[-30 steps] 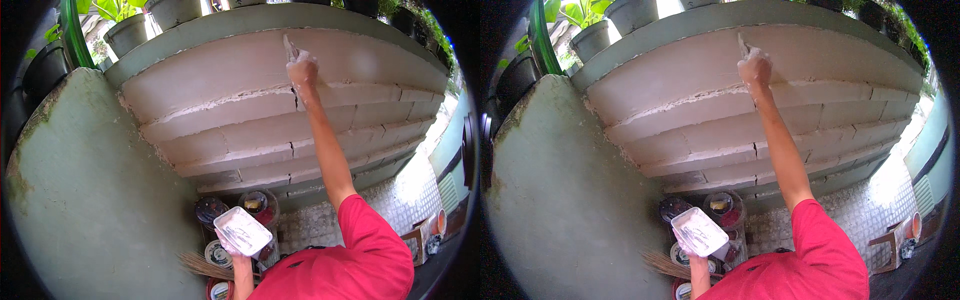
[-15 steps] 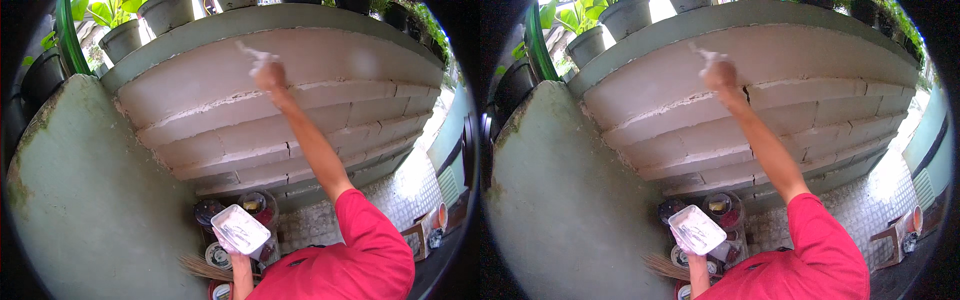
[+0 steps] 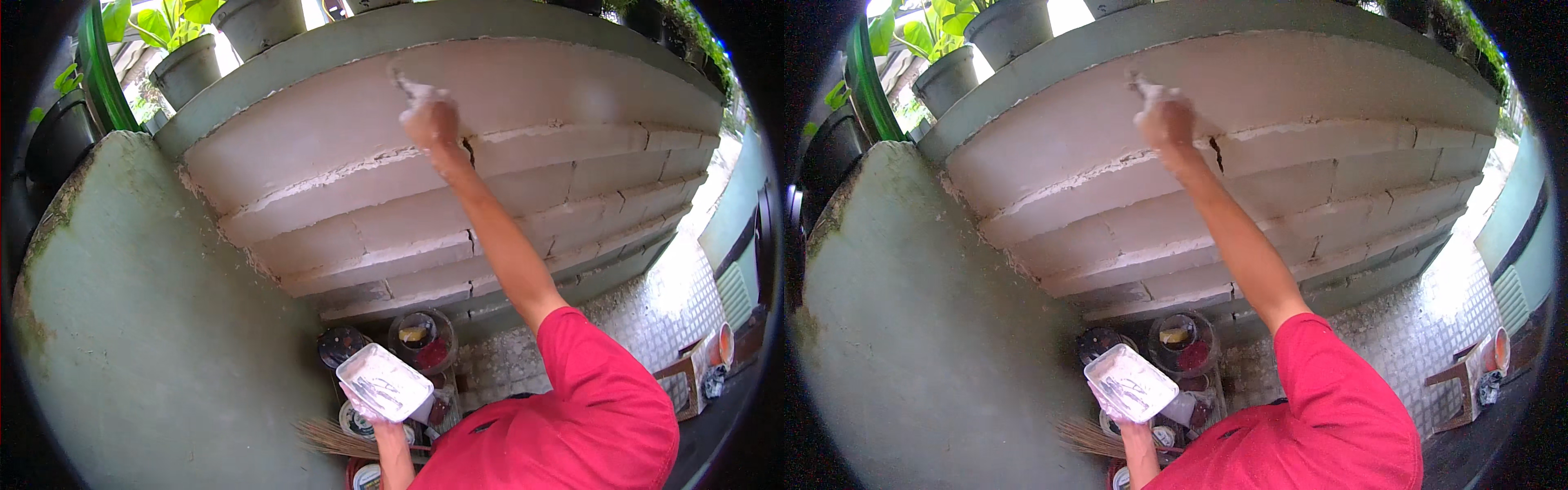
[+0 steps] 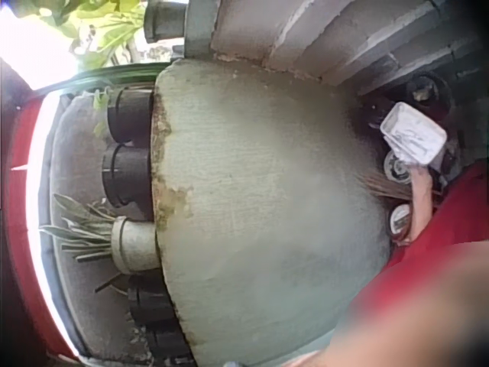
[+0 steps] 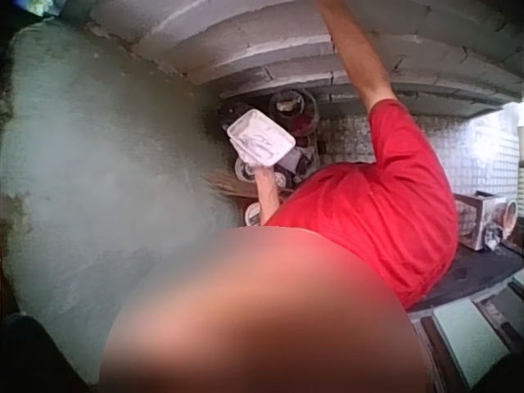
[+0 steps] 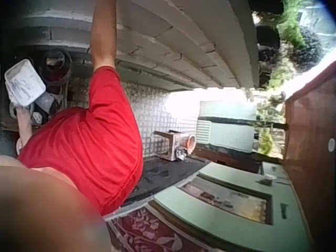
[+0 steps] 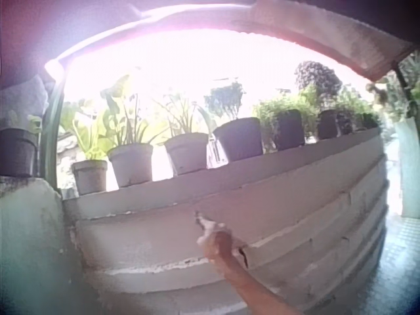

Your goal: Repairing a wall by applying putty or plaster to fill cracks.

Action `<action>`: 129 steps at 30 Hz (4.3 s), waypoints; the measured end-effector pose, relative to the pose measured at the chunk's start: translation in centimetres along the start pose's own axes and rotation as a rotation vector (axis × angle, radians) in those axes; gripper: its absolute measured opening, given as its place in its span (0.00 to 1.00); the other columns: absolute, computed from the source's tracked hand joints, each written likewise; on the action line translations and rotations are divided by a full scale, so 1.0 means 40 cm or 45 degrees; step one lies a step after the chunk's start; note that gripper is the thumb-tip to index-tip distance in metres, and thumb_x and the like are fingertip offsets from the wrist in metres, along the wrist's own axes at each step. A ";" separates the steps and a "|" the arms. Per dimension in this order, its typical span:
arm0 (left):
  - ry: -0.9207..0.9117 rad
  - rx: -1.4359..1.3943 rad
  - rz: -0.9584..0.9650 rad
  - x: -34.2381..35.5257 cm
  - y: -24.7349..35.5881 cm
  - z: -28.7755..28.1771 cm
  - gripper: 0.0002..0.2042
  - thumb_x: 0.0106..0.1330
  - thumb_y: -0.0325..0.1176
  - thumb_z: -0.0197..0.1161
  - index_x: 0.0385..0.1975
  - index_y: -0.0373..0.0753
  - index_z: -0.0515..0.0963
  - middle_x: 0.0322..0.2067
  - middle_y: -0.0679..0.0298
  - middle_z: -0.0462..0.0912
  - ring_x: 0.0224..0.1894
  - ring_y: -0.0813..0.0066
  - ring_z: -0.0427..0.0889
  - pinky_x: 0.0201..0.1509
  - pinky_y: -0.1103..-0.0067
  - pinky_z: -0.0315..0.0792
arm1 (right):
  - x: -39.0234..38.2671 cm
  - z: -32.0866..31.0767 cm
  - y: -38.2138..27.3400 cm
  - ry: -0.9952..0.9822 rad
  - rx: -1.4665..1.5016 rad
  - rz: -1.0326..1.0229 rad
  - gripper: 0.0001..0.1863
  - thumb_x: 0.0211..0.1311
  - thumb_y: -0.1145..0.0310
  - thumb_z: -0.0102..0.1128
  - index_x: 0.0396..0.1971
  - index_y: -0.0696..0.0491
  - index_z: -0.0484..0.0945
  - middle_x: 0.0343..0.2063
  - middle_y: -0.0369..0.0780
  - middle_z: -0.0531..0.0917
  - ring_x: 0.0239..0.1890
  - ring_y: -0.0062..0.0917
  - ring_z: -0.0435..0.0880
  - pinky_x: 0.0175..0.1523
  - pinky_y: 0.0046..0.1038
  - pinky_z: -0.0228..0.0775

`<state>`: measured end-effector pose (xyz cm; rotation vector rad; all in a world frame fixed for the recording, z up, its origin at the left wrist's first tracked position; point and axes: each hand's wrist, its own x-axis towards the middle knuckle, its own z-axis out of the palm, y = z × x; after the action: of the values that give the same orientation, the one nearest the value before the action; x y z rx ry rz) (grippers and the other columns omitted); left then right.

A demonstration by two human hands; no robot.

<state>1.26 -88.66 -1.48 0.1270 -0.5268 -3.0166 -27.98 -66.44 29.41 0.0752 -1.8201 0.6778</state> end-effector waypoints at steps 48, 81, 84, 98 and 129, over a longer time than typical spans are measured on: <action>0.057 -0.116 0.018 -0.024 0.016 -0.066 0.34 0.63 0.64 0.38 0.60 0.43 0.63 0.56 0.60 0.70 0.55 0.56 0.71 0.59 0.57 0.63 | -0.031 0.129 -0.069 0.109 -0.639 -1.242 0.12 0.57 0.63 0.50 0.39 0.47 0.77 0.34 0.39 0.80 0.37 0.34 0.80 0.39 0.39 0.73; 0.040 -0.212 0.103 -0.077 0.044 -0.040 0.33 0.64 0.62 0.38 0.59 0.41 0.63 0.56 0.59 0.70 0.54 0.55 0.71 0.57 0.59 0.65 | -0.152 0.189 -0.158 -0.254 -0.552 -1.224 0.12 0.53 0.68 0.51 0.37 0.53 0.78 0.38 0.49 0.80 0.43 0.42 0.79 0.47 0.38 0.72; 0.009 -0.173 0.090 -0.115 0.057 -0.031 0.33 0.64 0.62 0.39 0.59 0.41 0.63 0.55 0.59 0.70 0.54 0.56 0.72 0.57 0.59 0.66 | -0.150 0.125 -0.143 -0.538 -0.133 -0.648 0.15 0.50 0.73 0.50 0.39 0.54 0.78 0.36 0.50 0.80 0.40 0.41 0.80 0.43 0.37 0.74; -0.029 -0.078 0.164 -0.106 0.106 -0.064 0.30 0.66 0.59 0.36 0.59 0.43 0.64 0.56 0.60 0.70 0.54 0.58 0.72 0.59 0.62 0.65 | -0.026 0.022 -0.016 0.083 -0.027 0.316 0.17 0.45 0.72 0.53 0.39 0.52 0.80 0.27 0.53 0.80 0.34 0.49 0.79 0.40 0.43 0.70; -0.065 -0.061 0.008 -0.089 0.067 -0.044 0.32 0.64 0.62 0.35 0.59 0.46 0.64 0.55 0.63 0.71 0.54 0.58 0.72 0.58 0.57 0.66 | -0.024 0.055 -0.130 0.137 0.061 0.070 0.21 0.42 0.75 0.54 0.40 0.47 0.81 0.27 0.49 0.82 0.31 0.45 0.80 0.40 0.41 0.72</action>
<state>5.13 -91.43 -1.98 0.0453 -0.4573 -3.0312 -27.56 -72.10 30.25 0.0201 -1.7082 0.7506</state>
